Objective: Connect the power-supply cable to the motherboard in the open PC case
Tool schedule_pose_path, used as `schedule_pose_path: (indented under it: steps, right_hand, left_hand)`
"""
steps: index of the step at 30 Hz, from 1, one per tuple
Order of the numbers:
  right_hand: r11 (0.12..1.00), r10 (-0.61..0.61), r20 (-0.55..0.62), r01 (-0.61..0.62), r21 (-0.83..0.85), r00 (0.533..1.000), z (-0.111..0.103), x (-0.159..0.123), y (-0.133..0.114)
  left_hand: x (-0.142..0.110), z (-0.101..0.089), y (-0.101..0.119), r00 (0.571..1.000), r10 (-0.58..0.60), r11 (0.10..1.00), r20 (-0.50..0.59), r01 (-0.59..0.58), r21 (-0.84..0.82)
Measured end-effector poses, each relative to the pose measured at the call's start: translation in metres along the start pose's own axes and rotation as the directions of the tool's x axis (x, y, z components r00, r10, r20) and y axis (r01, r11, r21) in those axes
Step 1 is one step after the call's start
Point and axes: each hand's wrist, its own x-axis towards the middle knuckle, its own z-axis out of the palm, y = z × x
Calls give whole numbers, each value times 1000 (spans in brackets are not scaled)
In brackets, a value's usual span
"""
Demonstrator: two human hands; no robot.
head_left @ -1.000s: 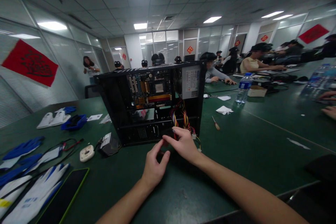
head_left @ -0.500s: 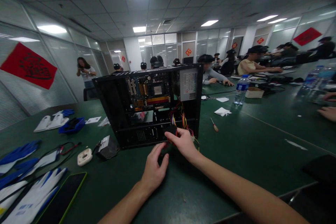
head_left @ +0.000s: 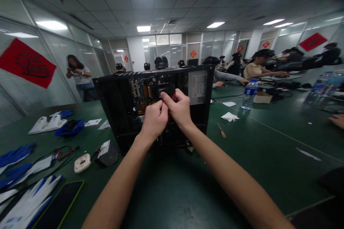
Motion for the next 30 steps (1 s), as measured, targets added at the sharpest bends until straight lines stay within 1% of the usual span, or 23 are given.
schedule_pose_path:
  steps: [1,3,4,5,6,7,8,9,10,11,13,14,15,18,20,23,26,28,30]
  right_hand:
    - [998,-28,21,29,-48,999,3,6,9]
    - [986,-37,64,46,-159,997,7,10,33]
    - [973,-12,83,31,-228,996,8,9,47]
    - [950,36,109,0,-312,993,8,6,61]
    - [917,104,113,-52,-395,988,8,3,74]
    - [887,192,165,-99,-450,967,8,-1,86]
    - [865,303,244,-159,-476,921,8,-4,95]
    - [852,378,287,-209,-480,880,8,-6,102]
    - [843,427,318,-245,-479,847,8,-7,107]
    - [838,450,324,-268,-475,832,8,-7,109]
    - [828,462,293,-288,-481,837,8,-6,109]
    - [816,478,283,-301,-493,832,8,-6,108]
    - [802,504,281,-321,-504,817,9,-5,107]
    - [755,593,294,-391,-527,750,9,-4,105]
    - [733,619,297,-397,-552,727,9,-4,104]
    - [709,627,290,-376,-596,723,9,-4,105]
    - [710,629,292,-379,-594,720,9,-5,105]
    - [717,631,296,-394,-575,717,8,-5,105]
    - [725,632,303,-404,-558,713,9,-5,105]
  left_hand:
    - [6,0,-6,1000,-6,998,3,6,68]
    - [13,4,-25,995,-84,973,45,72,219]
    - [13,7,-37,986,-150,951,76,122,285]
    - [12,12,-49,967,-221,925,124,168,342]
    - [11,17,-62,943,-278,901,185,188,391]
    - [10,22,-73,914,-329,881,238,206,425]
    - [9,27,-82,885,-358,873,297,204,444]
    - [9,32,-89,868,-365,874,338,193,446]
    - [10,35,-93,856,-372,874,360,192,446]
    - [12,38,-96,848,-376,875,375,191,445]
    - [17,42,-97,837,-397,865,377,205,457]
    - [19,44,-97,829,-418,853,371,218,474]
    - [21,45,-97,820,-442,838,365,231,494]
    - [23,47,-97,790,-503,792,350,259,553]
    - [23,49,-97,777,-519,772,355,249,585]
    - [21,51,-94,790,-504,756,349,208,621]
    - [20,53,-90,809,-480,750,339,178,637]
    - [20,52,-88,805,-484,748,342,178,639]
    - [21,51,-86,788,-492,752,370,171,636]
